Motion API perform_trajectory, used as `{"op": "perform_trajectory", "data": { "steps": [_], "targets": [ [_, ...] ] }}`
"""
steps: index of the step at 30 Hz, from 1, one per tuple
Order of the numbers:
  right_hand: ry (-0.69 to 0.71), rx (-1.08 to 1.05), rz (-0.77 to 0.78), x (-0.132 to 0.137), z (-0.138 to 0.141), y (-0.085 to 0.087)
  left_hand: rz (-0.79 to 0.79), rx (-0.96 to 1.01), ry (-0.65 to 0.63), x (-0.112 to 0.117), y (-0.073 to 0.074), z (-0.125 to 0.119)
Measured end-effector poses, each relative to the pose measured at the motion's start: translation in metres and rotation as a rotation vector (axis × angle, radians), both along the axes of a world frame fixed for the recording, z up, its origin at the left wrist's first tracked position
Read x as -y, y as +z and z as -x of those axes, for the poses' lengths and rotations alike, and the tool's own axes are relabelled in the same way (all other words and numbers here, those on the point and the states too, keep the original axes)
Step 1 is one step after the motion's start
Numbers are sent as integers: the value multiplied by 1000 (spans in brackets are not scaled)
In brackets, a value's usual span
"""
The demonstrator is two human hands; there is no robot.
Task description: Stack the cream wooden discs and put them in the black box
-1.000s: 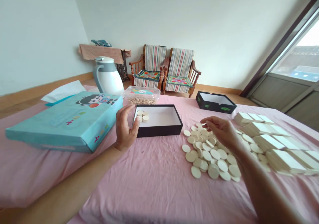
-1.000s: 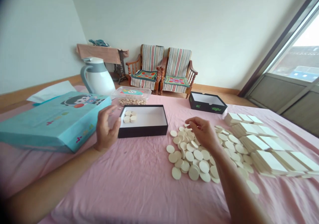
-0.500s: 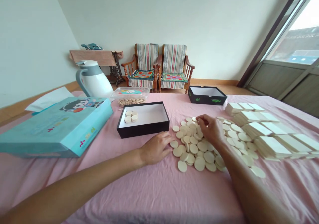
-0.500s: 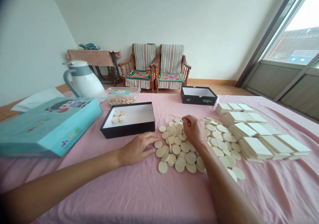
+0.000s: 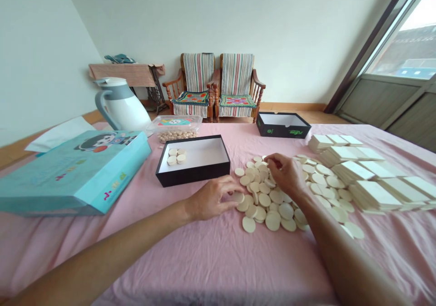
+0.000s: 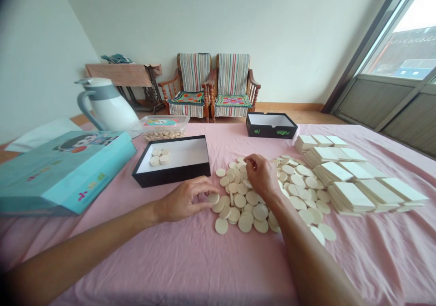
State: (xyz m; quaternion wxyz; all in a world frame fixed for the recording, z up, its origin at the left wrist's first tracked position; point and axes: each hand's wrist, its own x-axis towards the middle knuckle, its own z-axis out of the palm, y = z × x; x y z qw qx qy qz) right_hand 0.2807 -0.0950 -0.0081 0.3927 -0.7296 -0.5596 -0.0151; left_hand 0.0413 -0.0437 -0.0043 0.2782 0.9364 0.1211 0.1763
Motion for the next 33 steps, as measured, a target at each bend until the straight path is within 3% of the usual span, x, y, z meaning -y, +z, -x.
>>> {"op": "perform_trajectory", "data": {
  "steps": [4, 12, 17, 24, 33],
  "targets": [
    [9, 19, -10, 0, 0, -1, 13, -4, -134, 5, -5, -5],
    [18, 15, -14, 1, 1, -1, 17, 4, -183, 6, -2, -9],
    [42, 9, -25, 3, 2, -2, -41, -11, -51, 10, -3, -11],
    [241, 65, -58, 8, 20, 2, -125, -77, 363, 2, -5, 13],
    [234, 85, -72, 8, 23, -1, -118, -32, 458, -18, -14, 36]
  ]
}}
